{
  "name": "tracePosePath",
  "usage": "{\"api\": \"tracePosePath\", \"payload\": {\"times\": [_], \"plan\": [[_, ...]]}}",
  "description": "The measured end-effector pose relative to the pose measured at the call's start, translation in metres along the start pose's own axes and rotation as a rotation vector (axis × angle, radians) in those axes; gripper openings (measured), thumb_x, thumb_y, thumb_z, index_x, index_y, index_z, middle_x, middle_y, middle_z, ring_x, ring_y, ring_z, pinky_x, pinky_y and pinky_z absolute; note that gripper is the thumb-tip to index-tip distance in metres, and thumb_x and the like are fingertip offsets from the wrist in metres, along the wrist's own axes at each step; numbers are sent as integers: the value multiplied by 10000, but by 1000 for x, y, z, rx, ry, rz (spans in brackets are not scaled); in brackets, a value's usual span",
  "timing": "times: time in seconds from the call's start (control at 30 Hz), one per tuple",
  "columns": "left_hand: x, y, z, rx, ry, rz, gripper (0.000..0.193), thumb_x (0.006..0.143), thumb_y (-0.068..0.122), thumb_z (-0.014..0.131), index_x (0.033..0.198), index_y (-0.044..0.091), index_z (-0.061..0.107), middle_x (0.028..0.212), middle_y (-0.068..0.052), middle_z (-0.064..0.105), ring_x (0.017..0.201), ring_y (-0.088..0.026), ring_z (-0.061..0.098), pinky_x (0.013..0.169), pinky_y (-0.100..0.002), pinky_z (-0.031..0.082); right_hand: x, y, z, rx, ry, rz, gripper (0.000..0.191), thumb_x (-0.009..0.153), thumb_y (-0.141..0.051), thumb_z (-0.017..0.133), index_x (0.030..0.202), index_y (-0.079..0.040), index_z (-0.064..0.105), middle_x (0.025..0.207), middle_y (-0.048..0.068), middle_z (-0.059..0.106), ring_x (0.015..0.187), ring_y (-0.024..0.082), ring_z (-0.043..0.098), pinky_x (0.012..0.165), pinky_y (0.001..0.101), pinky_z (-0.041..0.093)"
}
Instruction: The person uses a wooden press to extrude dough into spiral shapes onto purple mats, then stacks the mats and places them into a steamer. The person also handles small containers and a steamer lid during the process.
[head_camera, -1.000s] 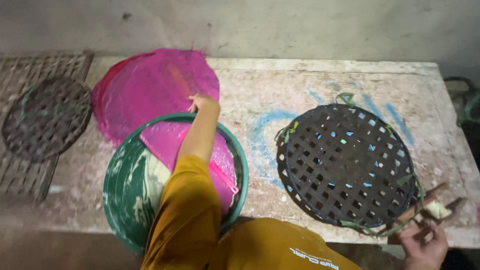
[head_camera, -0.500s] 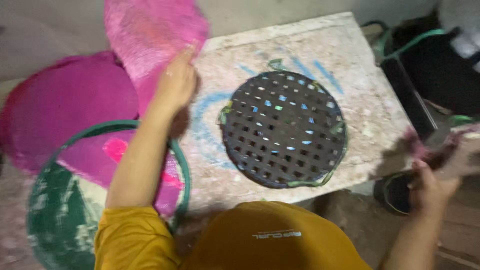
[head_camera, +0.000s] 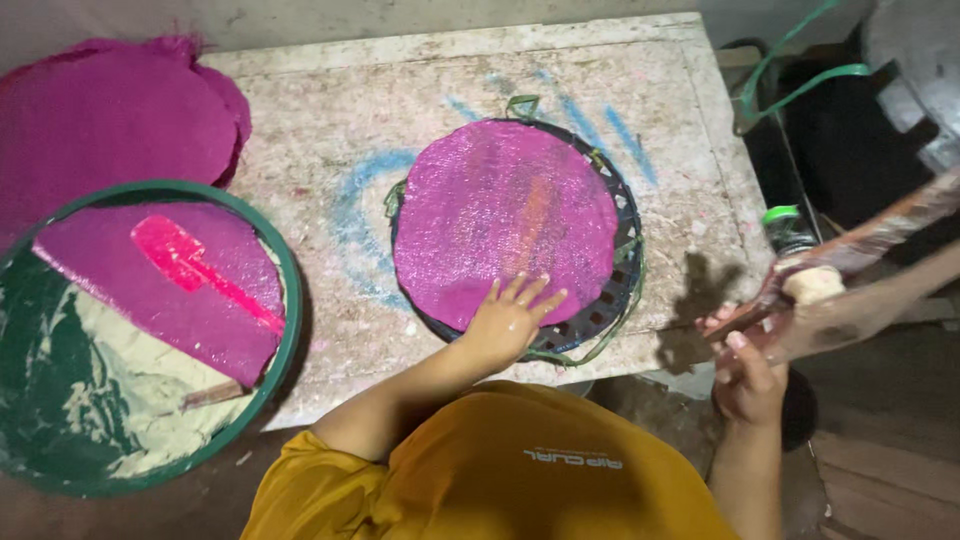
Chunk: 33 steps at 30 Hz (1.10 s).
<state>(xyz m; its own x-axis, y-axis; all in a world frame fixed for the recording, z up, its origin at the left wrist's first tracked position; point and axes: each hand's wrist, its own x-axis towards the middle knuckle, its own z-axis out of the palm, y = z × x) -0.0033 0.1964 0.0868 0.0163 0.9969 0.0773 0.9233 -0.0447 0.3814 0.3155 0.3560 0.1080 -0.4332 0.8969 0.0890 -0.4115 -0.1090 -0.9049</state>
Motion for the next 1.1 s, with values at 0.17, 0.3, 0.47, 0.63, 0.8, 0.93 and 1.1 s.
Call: {"api": "tracePosePath", "payload": {"times": [0.17,0.3,0.47,0.63,0.8,0.93,1.1], "plan": [[-2,-8,19,-2,1,45,716,916,264,628,1577,229,356,1620,-163,306,1457,-432,320,1089,-708,253,9,19,26,-70,-133,103,656,956,-160,655,1547,-65,387,1238,143,587,1111,252,605,1021,483,482],[5,-8,28,11,52,77,719,931,374,626,1572,182,364,1636,-167,324,1488,-407,335,1197,-620,248,21,26,67,73,-301,223,805,971,-223,687,1641,-124,253,1200,127,573,1094,240,597,961,452,502],[6,-41,-5,-418,163,38,801,988,517,604,1586,67,320,1662,-184,301,1554,-377,282,1226,-565,213,42,12,111,-162,-470,341,751,990,-346,658,1593,-29,343,1169,127,591,1042,242,596,909,410,510],[10,-125,-81,-2216,378,48,911,1032,711,429,1631,42,277,1678,-166,349,1521,-292,354,1263,-488,275,62,20,154,-152,-750,817,822,950,-590,495,1532,-19,387,1134,158,661,966,242,647,834,398,545],[1,-131,-98,-2452,316,602,739,1005,678,457,1445,84,480,1260,-98,622,1309,-268,559,1210,-494,420,79,15,190,-443,-881,1214,820,942,-668,335,1284,34,584,1056,183,730,949,245,717,862,375,587],[9,-135,-86,-2602,594,481,417,1070,517,511,1125,108,569,969,-24,598,987,-196,597,1114,-433,471,103,4,213,-831,-944,1052,834,977,-693,251,1062,0,707,903,158,724,811,235,687,733,375,577],[4,-169,-75,-2569,688,581,321,1067,457,526,1004,143,550,899,12,562,899,-153,560,1063,-401,494,100,25,248,-1174,-887,788,823,981,-671,308,803,18,723,673,138,674,605,261,604,598,407,504]]}}
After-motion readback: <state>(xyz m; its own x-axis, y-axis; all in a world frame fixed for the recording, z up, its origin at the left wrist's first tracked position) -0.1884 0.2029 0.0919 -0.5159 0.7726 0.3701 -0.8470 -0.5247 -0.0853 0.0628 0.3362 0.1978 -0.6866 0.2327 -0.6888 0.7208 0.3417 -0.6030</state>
